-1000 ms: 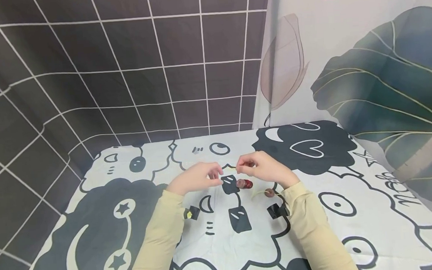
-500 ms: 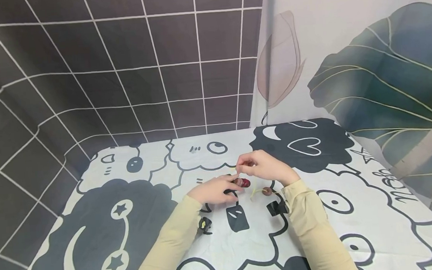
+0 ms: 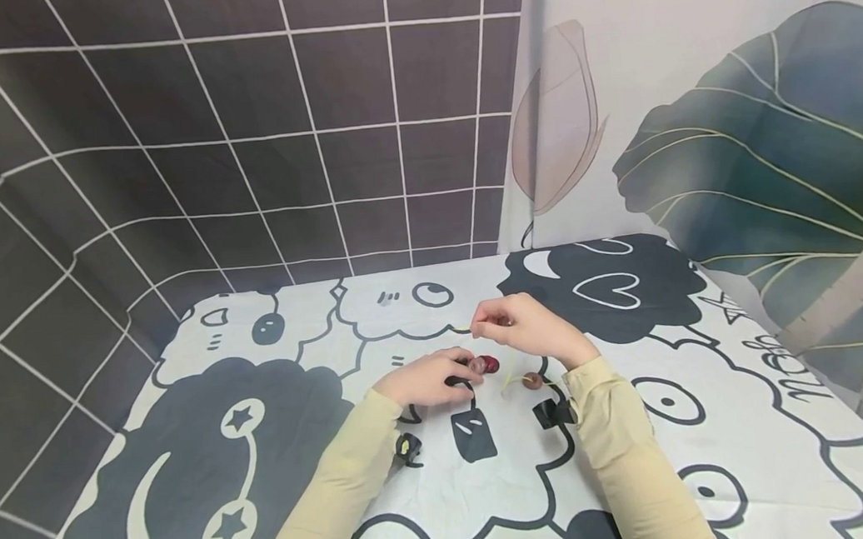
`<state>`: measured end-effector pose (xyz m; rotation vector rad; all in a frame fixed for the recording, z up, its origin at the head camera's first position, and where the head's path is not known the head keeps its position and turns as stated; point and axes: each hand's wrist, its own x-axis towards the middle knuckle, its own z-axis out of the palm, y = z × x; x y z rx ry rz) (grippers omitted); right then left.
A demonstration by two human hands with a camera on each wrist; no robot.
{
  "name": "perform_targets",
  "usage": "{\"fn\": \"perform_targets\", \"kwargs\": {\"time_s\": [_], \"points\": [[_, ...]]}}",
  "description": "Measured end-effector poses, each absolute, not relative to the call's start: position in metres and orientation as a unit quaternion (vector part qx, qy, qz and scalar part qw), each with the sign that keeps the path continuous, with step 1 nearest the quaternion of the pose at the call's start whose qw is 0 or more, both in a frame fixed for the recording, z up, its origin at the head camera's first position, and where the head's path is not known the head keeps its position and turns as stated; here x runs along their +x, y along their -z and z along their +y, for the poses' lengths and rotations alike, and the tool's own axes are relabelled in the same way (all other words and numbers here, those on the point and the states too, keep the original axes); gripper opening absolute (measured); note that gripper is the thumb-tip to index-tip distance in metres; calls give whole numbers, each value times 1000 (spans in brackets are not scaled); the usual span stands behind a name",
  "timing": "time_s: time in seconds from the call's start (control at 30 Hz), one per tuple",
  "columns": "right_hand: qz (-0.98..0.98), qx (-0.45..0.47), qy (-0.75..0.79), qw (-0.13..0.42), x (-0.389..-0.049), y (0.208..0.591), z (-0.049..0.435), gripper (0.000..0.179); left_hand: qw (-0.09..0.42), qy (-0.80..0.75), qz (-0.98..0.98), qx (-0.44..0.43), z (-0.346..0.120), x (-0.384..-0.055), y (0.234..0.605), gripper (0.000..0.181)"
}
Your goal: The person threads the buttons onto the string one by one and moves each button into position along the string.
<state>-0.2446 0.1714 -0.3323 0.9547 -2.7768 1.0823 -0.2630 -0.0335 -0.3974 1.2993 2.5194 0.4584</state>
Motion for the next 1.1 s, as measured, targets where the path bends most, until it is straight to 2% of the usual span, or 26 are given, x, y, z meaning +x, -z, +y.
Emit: {"fn": "perform_targets", "kwargs": {"time_s": [0.2,0.5,0.7,1.1], "points": [[-886,307,-347,-2,-246,333,172,11,122,-155,863,466,-35,-264,396,30],[-888,296,-352,-8,-248,334,175,11,124,-215,861,444,-39,-267,391,29],[-883,303,-357,-23,-247,334,176,11,127,-210,857,453,-44,-269,388,24],[-883,314,-347,-30,-246,333,177,12,125,-204,863,445,-49,-270,380,24]]}}
